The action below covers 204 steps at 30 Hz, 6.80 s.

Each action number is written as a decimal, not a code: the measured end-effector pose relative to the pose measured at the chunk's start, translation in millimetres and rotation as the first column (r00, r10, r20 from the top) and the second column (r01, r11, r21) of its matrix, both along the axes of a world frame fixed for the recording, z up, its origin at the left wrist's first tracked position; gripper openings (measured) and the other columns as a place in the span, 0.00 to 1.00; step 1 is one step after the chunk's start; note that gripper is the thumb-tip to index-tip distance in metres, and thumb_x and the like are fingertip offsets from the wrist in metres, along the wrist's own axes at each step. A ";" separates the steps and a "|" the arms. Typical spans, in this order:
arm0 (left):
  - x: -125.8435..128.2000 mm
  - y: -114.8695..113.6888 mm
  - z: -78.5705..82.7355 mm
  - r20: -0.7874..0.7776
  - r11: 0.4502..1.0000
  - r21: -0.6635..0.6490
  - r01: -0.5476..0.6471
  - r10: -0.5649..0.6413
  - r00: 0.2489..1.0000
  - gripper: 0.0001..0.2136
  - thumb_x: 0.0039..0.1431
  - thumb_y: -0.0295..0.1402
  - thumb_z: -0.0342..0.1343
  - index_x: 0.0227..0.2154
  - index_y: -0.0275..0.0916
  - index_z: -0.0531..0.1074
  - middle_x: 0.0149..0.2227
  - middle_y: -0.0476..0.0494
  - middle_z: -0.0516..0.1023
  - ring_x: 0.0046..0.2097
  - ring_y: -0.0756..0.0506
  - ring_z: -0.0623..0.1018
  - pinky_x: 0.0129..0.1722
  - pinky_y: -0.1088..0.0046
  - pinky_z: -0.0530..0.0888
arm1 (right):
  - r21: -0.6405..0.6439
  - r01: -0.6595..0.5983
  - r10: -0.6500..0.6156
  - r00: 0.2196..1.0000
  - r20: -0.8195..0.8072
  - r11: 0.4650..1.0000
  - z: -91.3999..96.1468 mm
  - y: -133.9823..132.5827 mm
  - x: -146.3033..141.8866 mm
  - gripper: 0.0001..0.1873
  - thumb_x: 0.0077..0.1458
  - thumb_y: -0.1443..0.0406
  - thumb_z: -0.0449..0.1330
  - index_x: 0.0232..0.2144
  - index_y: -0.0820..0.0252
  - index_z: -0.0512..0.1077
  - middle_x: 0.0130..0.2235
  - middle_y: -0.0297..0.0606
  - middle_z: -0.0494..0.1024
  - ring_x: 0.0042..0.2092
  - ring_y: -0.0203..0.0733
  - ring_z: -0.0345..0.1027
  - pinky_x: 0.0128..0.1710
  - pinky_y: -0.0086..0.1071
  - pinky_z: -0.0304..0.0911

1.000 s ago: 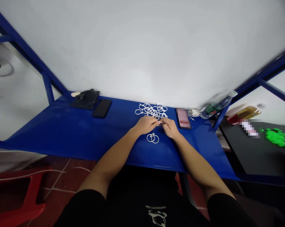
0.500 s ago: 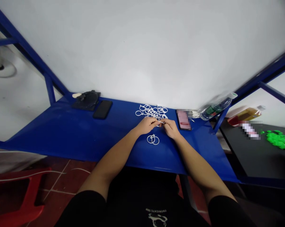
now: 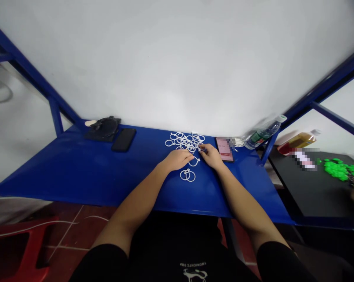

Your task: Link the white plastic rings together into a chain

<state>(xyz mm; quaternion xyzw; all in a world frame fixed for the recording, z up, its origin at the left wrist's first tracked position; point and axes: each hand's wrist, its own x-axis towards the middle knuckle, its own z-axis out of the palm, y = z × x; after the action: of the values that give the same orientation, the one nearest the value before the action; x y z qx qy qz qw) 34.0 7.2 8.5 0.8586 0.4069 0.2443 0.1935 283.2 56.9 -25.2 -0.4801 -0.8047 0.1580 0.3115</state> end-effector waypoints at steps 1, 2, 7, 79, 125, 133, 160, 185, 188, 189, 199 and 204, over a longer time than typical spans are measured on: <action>1.3 -0.5 -1.5 -0.035 0.999 -0.020 0.040 -0.041 0.999 0.13 0.72 0.39 0.52 0.44 0.43 0.82 0.43 0.45 0.83 0.46 0.44 0.80 0.47 0.68 0.74 | -0.005 0.000 0.000 1.000 0.021 1.000 -0.6 -0.2 -0.6 0.18 0.60 0.67 0.60 0.52 0.56 0.76 0.47 0.43 0.81 0.47 0.49 0.76 0.50 0.44 0.72; 2.8 -1.2 -2.8 -0.064 0.997 -0.038 0.070 -0.072 0.995 0.12 0.71 0.39 0.55 0.47 0.44 0.82 0.45 0.45 0.83 0.46 0.44 0.80 0.47 0.68 0.74 | -0.010 0.002 -0.002 0.999 0.036 1.000 -0.7 -0.8 -1.4 0.18 0.60 0.68 0.60 0.53 0.55 0.76 0.47 0.43 0.81 0.47 0.49 0.76 0.50 0.43 0.72; 12.2 -5.6 -7.0 -0.086 0.986 -0.072 0.149 -0.155 0.984 0.11 0.67 0.35 0.58 0.48 0.47 0.82 0.47 0.46 0.81 0.47 0.45 0.81 0.46 0.70 0.74 | -0.021 0.010 -0.009 0.999 0.053 1.000 0.2 -3.2 -3.0 0.18 0.59 0.68 0.61 0.52 0.55 0.76 0.45 0.42 0.80 0.44 0.47 0.76 0.47 0.41 0.72; 8.0 -5.8 3.4 0.199 0.962 0.110 -0.250 0.226 0.954 0.17 0.68 0.33 0.58 0.58 0.42 0.73 0.57 0.40 0.76 0.49 0.44 0.79 0.50 0.66 0.75 | 0.012 -0.146 0.145 0.966 -0.214 0.989 25.3 -31.1 -19.4 0.19 0.59 0.66 0.55 0.52 0.55 0.74 0.36 0.35 0.72 0.36 0.43 0.69 0.39 0.39 0.69; 5.6 0.0 -1.3 0.101 0.979 0.103 -0.174 0.163 0.981 0.12 0.68 0.42 0.58 0.34 0.41 0.79 0.36 0.45 0.83 0.41 0.44 0.79 0.45 0.67 0.72 | -0.051 -0.099 0.107 0.980 0.169 0.994 20.6 -16.3 -4.0 0.21 0.57 0.74 0.56 0.50 0.56 0.77 0.47 0.42 0.80 0.47 0.46 0.75 0.49 0.38 0.70; -10.0 7.2 7.7 0.049 0.932 -0.082 -0.353 0.358 0.933 0.16 0.71 0.41 0.53 0.30 0.40 0.77 0.33 0.45 0.82 0.36 0.46 0.79 0.37 0.70 0.72 | -0.098 -0.101 0.120 0.970 0.213 0.990 25.1 -18.2 -7.2 0.10 0.67 0.66 0.55 0.44 0.57 0.76 0.43 0.42 0.80 0.44 0.44 0.74 0.46 0.35 0.67; -15.4 13.8 -13.2 -0.145 0.971 -0.047 -0.233 0.224 0.964 0.08 0.69 0.34 0.55 0.45 0.43 0.78 0.45 0.43 0.80 0.44 0.43 0.80 0.44 0.69 0.74 | -0.040 -0.001 -0.002 0.996 -0.087 0.999 26.2 -18.7 -7.3 0.12 0.54 0.69 0.51 0.26 0.55 0.73 0.28 0.35 0.79 0.32 0.43 0.73 0.37 0.34 0.65; -14.0 18.6 -9.4 0.221 0.914 0.026 -0.406 0.390 0.894 0.13 0.65 0.26 0.48 0.39 0.41 0.78 0.43 0.45 0.81 0.46 0.44 0.79 0.50 0.67 0.75 | 0.144 -0.187 0.178 0.981 0.073 0.972 33.5 -43.7 -24.5 0.17 0.69 0.57 0.56 0.54 0.54 0.77 0.45 0.42 0.85 0.43 0.46 0.80 0.46 0.38 0.73; -13.8 19.5 -8.8 0.246 0.905 0.029 -0.425 0.406 0.880 0.13 0.62 0.25 0.47 0.31 0.41 0.77 0.39 0.45 0.80 0.42 0.44 0.79 0.47 0.68 0.74 | 0.107 -0.118 0.109 0.991 0.080 0.987 27.4 -31.7 -21.7 0.18 0.69 0.60 0.56 0.57 0.52 0.75 0.55 0.44 0.81 0.55 0.49 0.76 0.54 0.43 0.72; -13.8 19.5 -8.5 0.259 0.903 0.034 -0.427 0.405 0.877 0.13 0.62 0.25 0.47 0.30 0.41 0.76 0.38 0.45 0.80 0.42 0.45 0.78 0.46 0.68 0.74 | 0.085 -0.118 0.110 0.989 0.093 0.989 25.6 -28.9 -21.6 0.18 0.68 0.61 0.56 0.58 0.52 0.74 0.58 0.43 0.79 0.58 0.50 0.74 0.56 0.44 0.72; -6.5 12.6 -8.0 0.263 0.981 0.049 -0.190 0.171 0.949 0.14 0.59 0.23 0.45 0.29 0.40 0.75 0.35 0.47 0.82 0.40 0.46 0.79 0.47 0.68 0.74 | -0.010 -0.105 0.105 0.981 0.161 0.994 11.5 -18.4 -21.6 0.08 0.63 0.67 0.60 0.41 0.53 0.79 0.61 0.43 0.77 0.59 0.50 0.74 0.57 0.45 0.72; -4.4 5.8 -5.0 0.257 0.988 0.001 -0.157 0.151 0.954 0.14 0.60 0.23 0.48 0.38 0.41 0.78 0.35 0.49 0.84 0.38 0.47 0.81 0.44 0.69 0.76 | 0.011 -0.037 0.036 0.999 0.021 0.999 9.9 -16.0 -19.5 0.05 0.64 0.65 0.58 0.37 0.55 0.75 0.60 0.47 0.76 0.60 0.50 0.72 0.58 0.46 0.69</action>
<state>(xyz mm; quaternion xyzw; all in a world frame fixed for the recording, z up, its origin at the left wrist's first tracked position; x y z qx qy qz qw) 29.6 13.1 3.5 0.7876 0.4415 0.3719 0.2156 263.7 40.9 -15.3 -0.4651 -0.8173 0.1540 0.3031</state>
